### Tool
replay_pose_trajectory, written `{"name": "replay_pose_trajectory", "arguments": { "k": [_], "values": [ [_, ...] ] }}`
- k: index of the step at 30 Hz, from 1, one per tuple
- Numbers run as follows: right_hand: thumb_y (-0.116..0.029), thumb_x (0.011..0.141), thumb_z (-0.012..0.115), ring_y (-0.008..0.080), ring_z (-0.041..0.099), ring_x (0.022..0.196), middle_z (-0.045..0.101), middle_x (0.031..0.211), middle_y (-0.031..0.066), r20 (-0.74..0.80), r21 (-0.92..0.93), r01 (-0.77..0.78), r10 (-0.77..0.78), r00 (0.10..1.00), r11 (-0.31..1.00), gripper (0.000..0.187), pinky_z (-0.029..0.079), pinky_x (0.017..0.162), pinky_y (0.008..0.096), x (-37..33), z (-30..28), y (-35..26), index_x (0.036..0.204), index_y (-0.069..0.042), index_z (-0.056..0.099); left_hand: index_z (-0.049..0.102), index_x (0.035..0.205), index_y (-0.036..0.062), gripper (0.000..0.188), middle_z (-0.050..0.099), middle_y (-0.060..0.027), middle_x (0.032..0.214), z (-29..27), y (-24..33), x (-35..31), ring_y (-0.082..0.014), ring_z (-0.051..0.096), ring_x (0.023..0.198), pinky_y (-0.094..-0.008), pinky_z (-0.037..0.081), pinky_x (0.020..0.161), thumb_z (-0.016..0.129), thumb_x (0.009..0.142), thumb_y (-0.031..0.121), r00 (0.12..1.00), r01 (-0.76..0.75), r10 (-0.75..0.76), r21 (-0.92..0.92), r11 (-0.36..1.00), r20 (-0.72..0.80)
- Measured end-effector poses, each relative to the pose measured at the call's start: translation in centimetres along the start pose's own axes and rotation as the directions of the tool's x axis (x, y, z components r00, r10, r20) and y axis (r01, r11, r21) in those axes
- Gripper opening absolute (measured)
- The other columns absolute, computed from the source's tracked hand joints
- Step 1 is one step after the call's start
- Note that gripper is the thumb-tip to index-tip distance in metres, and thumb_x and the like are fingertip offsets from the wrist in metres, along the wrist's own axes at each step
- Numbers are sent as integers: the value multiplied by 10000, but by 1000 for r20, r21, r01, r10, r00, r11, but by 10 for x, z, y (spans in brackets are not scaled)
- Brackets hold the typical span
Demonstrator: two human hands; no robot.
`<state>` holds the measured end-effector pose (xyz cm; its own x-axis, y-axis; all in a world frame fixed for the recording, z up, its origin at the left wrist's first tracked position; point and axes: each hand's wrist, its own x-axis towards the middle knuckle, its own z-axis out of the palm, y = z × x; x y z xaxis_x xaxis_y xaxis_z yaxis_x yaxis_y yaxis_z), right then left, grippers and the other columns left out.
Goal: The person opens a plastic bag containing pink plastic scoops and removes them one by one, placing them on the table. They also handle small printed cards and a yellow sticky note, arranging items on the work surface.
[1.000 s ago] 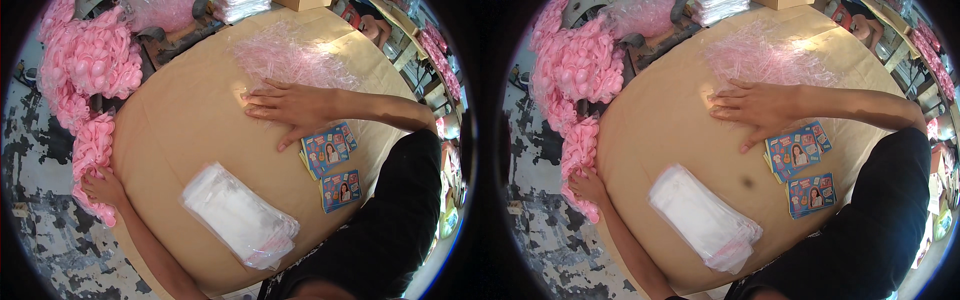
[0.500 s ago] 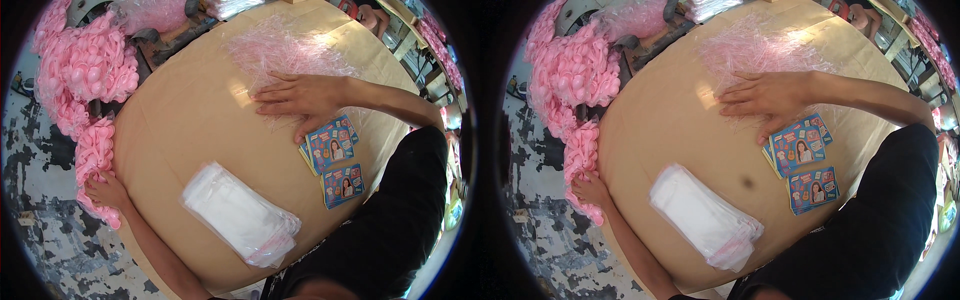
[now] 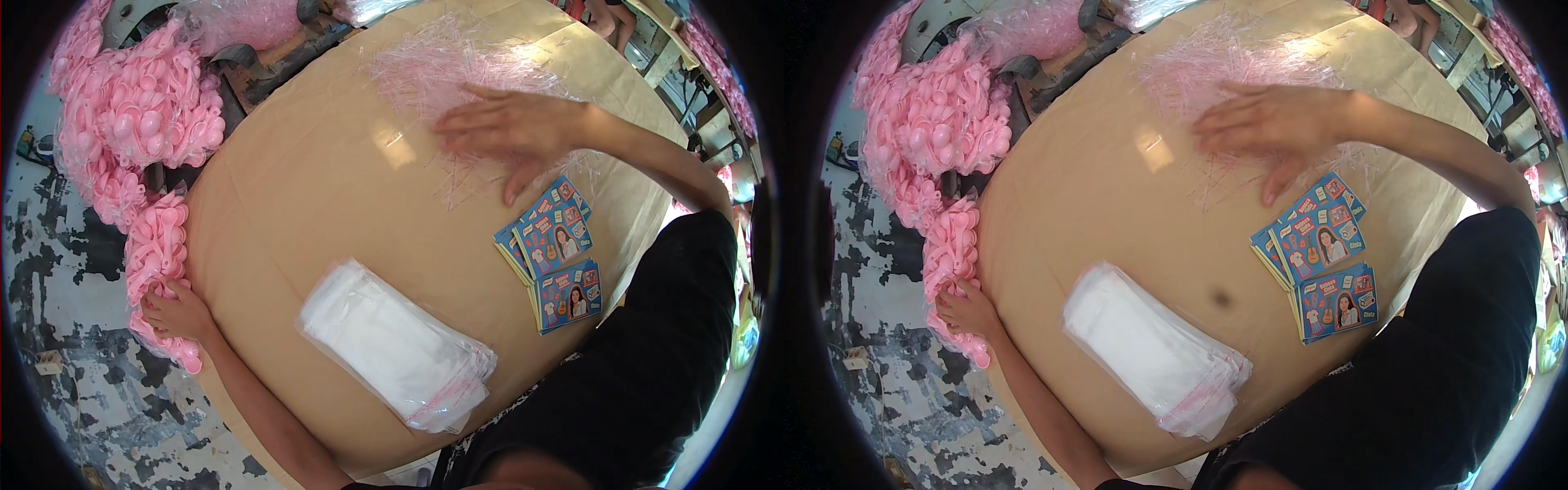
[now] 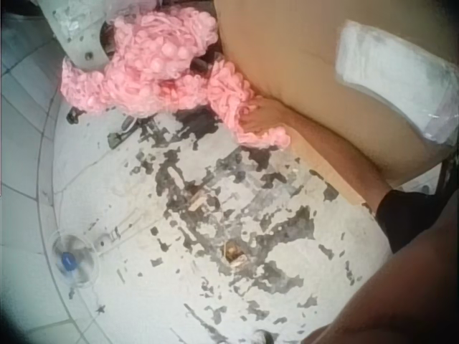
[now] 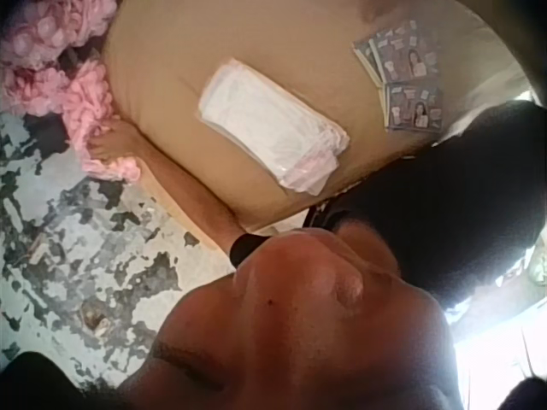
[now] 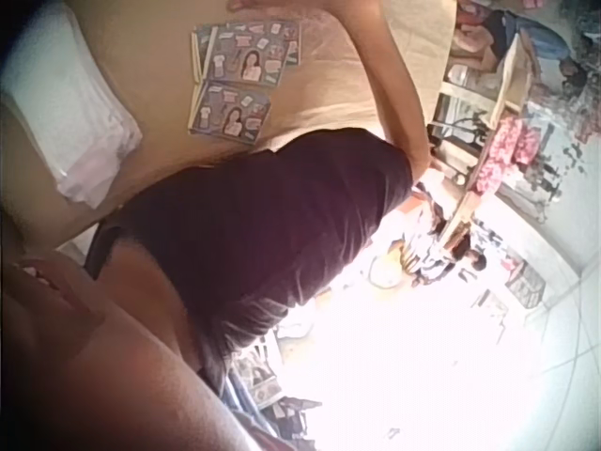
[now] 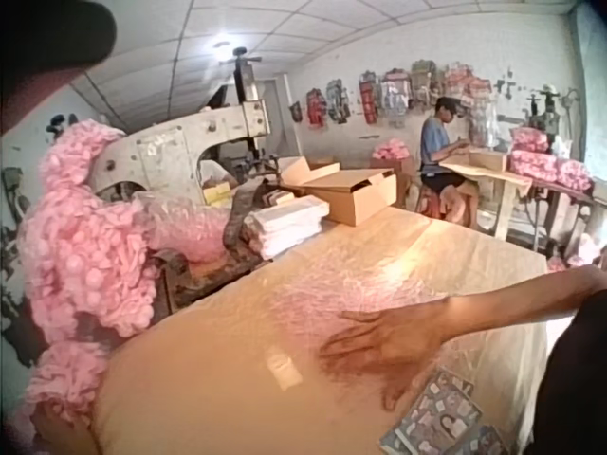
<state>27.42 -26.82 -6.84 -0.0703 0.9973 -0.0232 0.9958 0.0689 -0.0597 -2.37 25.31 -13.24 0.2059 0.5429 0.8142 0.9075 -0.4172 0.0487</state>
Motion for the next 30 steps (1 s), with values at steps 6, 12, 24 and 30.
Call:
{"name": "replay_pose_trajectory", "arguments": {
  "k": [6,12,24,30],
  "values": [
    [-412,816,720,351,403,1352,445,1452,148,-188,21,-40,43,981,999,695,257,1166,509,-9,-33,5,1381,-79,490,578,1228,149,476,475,-102,1365,6,2,0,-271,410,1312,-524,276,1043,469,942,514,1000,-15,15,26,1000,-13],
    [-155,827,710,308,543,1172,591,1287,91,-368,70,-136,152,917,988,252,443,1015,444,-9,-49,3,1067,-82,685,573,1232,136,477,483,-109,1352,-4,14,-7,-284,408,1310,-537,280,1041,477,934,497,1000,-6,5,13,1000,14],
    [2,876,595,329,591,1129,646,1188,116,-508,59,-358,336,793,932,277,424,1061,441,-19,-55,-33,1143,-47,649,576,1200,129,437,493,-128,1336,-3,8,-4,-294,434,1274,-529,303,1027,480,943,469,998,-3,3,-6,1000,-66],
    [-11,884,593,319,597,1128,659,1178,117,-348,96,-423,429,834,901,302,445,1024,436,-37,-54,-37,1180,-47,641,575,1199,126,449,496,-129,1329,-1,8,1,-293,436,1268,-530,304,1025,493,934,479,994,-35,34,-3,999,-100]
  ]
}}
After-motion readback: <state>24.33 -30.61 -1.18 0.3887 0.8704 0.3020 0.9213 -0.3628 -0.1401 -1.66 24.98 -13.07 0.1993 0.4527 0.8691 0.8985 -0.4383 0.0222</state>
